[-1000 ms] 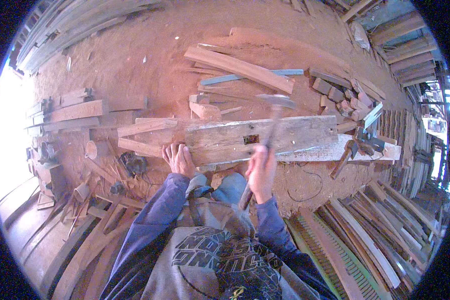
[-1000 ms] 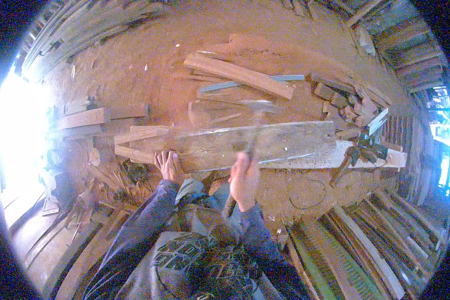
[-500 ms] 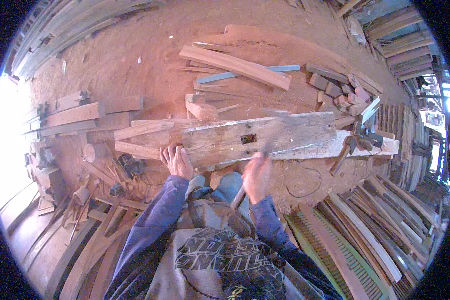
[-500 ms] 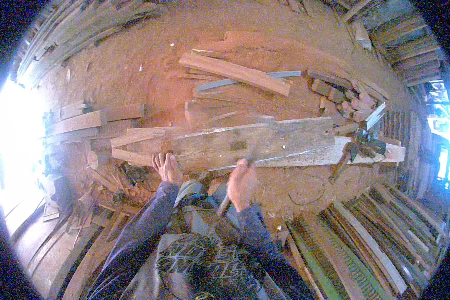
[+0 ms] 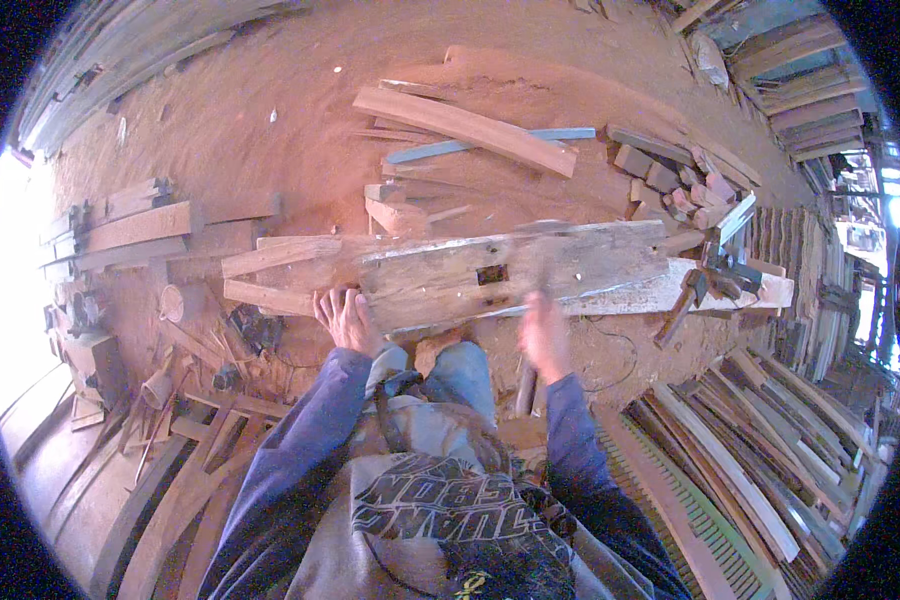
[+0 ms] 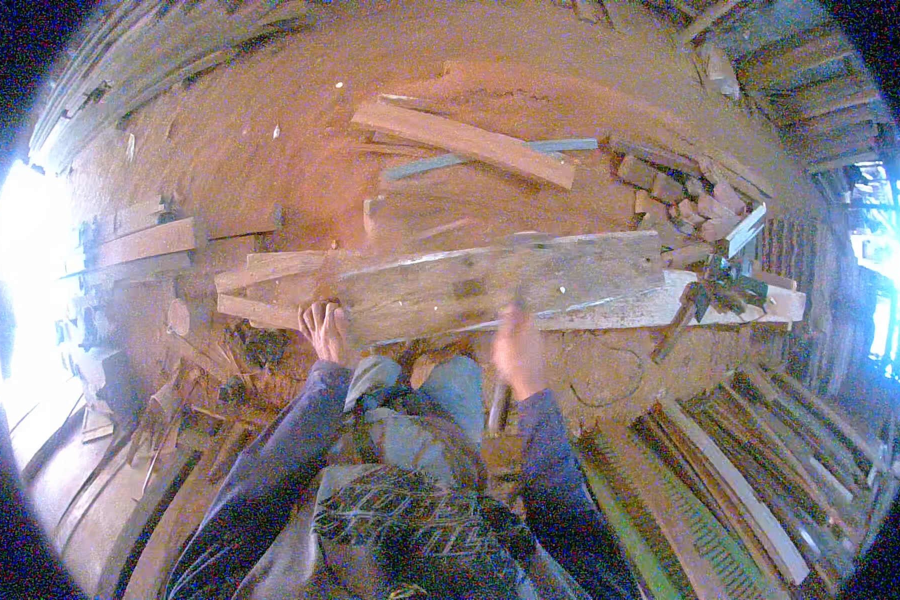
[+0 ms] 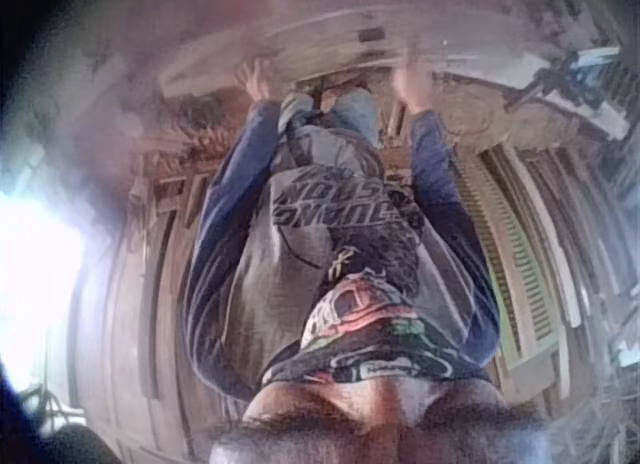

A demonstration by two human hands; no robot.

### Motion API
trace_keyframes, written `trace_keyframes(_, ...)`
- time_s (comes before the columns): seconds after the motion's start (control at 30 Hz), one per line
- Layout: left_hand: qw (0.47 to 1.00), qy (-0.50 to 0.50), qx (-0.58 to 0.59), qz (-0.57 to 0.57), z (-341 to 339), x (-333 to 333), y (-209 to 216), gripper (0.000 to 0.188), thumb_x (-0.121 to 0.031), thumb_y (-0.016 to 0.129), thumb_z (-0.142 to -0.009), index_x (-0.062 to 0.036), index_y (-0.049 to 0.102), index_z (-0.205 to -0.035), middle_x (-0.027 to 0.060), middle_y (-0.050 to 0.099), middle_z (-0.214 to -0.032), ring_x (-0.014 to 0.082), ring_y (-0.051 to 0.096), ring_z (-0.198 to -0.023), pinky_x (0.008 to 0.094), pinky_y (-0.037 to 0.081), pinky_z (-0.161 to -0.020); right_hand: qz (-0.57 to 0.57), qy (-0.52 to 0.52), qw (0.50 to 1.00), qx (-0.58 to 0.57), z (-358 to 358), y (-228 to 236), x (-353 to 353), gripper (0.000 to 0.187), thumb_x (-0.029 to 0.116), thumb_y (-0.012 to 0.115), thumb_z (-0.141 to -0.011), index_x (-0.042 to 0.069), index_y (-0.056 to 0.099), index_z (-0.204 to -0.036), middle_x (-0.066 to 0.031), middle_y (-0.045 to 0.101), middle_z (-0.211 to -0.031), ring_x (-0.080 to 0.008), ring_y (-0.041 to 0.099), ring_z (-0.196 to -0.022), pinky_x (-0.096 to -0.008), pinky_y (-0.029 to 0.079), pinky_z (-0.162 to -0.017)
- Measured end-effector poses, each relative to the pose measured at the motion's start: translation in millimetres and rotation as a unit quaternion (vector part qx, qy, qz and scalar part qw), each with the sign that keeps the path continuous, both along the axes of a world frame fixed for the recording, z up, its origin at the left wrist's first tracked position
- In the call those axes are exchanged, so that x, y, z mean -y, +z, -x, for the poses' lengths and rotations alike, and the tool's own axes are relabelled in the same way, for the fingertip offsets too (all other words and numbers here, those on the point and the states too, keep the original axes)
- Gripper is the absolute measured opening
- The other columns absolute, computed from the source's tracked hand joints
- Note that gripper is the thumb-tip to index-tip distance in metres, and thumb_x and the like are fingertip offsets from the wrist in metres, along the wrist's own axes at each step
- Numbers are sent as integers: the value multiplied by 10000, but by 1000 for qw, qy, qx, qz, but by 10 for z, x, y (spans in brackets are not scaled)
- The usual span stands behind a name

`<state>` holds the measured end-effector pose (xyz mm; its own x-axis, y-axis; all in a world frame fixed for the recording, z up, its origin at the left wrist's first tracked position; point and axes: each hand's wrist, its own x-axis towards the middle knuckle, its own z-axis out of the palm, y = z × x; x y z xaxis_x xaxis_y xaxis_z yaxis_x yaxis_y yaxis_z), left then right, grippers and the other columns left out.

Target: The person uses a sledgehammer and a crowbar to break apart a wooden frame. They repeatedly strike the frame to separate its components and pry sections apart, then set the tools down and inspect the separated pieces.

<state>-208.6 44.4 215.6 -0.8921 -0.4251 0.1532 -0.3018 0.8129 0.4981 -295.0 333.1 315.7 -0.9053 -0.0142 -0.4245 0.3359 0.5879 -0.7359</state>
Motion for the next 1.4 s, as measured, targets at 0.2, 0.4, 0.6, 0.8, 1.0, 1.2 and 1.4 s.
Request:
trace_keyframes(0.2, 999, -3, 34, 12, 29, 0, 100, 291, -269, 398, -972, -65, 601, -932, 123, 574, -1071, 324, 481, -1127, 551, 173, -1153, -10, 139, 990, -14, -386, -121, 764, 536, 461, 431, -1021, -33, 629, -955, -331, 642, -848, -505, 629, -849, -579, 488, -729)
trace_keyframes(0.4, 1000, 4, 8, 0, 10, -10, 73, 273, -259, 416, -957, -69, 607, -912, 120, 581, -1098, 325, 483, -1140, 559, 171, -1152, -131, -39, 990, 41, -7, 131, -189, 557, 490, 395, -1031, -23, 584, -1139, -286, 662, -949, -491, 627, -913, -545, 494, -783)
trace_keyframes(0.6, 1000, 16, 3, -8, 15, 2, 36, 256, -271, 448, -935, -75, 610, -902, 125, 580, -1100, 339, 488, -1133, 561, 171, -1154, -34, -129, 990, -49, -221, 241, 355, 467, 451, 444, -1033, -5, 546, -1045, -189, 641, -787, -403, 609, -694, -494, 471, -612)
trace_keyframes(0.8, 1000, 6, 11, -9, 6, -14, 141, 248, -257, 438, -934, -70, 596, -892, 132, 571, -1076, 342, 489, -1113, 558, 173, -1154, 22, 1, 1000, -2, -155, 323, 359, 425, 481, 461, -1027, 64, 540, -1029, -10, 484, -638, -135, 461, -488, -316, 409, -443)
trace_keyframes(1.0, 1000, 8, -14, -21, 43, -22, 157, 245, -246, 433, -936, -61, 586, -885, 140, 565, -1075, 346, 479, -1124, 560, 171, -1154, 37, -75, 995, -58, -197, 273, 534, 409, 465, 454, -1031, 67, 540, -996, 2, 459, -597, -118, 475, -459, -312, 423, -431)
trace_keyframes(1.2, 999, -4, 29, -30, 37, 3, 120, 243, -240, 432, -942, -51, 583, -916, 156, 565, -1148, 364, 464, -1179, 574, 165, -1155, 117, -78, 987, 82, -114, 419, 291, 475, 550, 474, -1004, 82, 556, -1005, 9, 477, -586, -100, 481, -473, -284, 407, -425)
trace_keyframes(1.4, 1000, -5, -1, -18, 3, -7, 108, 228, -224, 439, -937, -48, 585, -934, 155, 564, -1140, 365, 468, -1167, 588, 164, -1157, -41, 60, 994, -82, -201, 201, 524, 484, 519, 434, -1021, 53, 562, -995, -51, 480, -611, -215, 503, -529, -349, 430, -498)
